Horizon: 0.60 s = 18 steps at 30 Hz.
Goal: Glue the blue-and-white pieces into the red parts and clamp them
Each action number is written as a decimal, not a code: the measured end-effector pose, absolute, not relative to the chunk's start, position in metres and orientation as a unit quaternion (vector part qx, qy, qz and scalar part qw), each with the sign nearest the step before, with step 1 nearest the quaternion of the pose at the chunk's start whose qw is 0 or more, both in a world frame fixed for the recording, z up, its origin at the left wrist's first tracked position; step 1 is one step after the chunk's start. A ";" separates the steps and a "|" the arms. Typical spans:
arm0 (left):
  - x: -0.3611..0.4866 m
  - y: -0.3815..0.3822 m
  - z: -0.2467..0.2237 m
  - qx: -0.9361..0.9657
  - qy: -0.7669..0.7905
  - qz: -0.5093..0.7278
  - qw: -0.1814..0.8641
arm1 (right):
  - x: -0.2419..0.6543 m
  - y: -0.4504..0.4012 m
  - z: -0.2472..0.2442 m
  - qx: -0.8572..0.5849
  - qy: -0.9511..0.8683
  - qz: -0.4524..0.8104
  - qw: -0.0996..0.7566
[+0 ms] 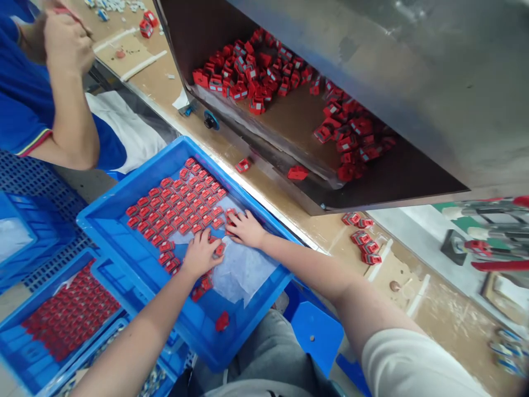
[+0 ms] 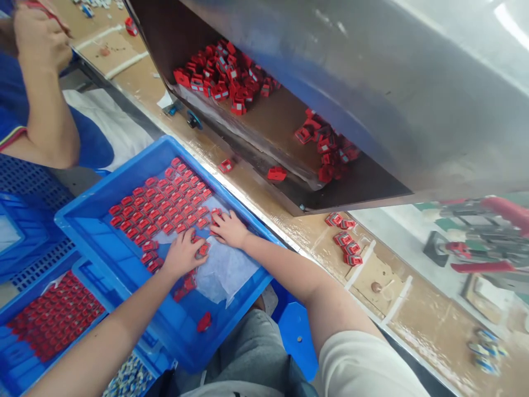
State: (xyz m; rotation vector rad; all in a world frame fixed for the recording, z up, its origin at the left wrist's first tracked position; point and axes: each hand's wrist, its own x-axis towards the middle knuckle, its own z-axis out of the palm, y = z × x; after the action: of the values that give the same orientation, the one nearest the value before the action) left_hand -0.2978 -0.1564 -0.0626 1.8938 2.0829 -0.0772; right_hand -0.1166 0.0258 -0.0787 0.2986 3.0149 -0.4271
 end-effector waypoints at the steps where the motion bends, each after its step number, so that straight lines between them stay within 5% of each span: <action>1: -0.301 -0.156 -0.064 0.669 0.723 -0.022 0.169 | -0.115 0.024 -0.079 0.102 0.984 -0.140 0.044; 8: -0.318 -0.153 -0.077 0.729 0.642 0.038 0.234 | -0.121 0.023 -0.084 0.160 0.970 -0.180 0.037; 18: -0.296 -0.154 -0.077 0.565 0.771 0.240 0.168 | -0.119 0.037 -0.093 0.089 0.974 -0.206 -0.027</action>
State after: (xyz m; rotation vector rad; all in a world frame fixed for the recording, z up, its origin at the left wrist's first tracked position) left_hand -0.2965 -0.1544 -0.0772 1.6080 2.1935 0.6837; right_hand -0.1194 0.0372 -0.0930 0.2831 3.1134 -0.6583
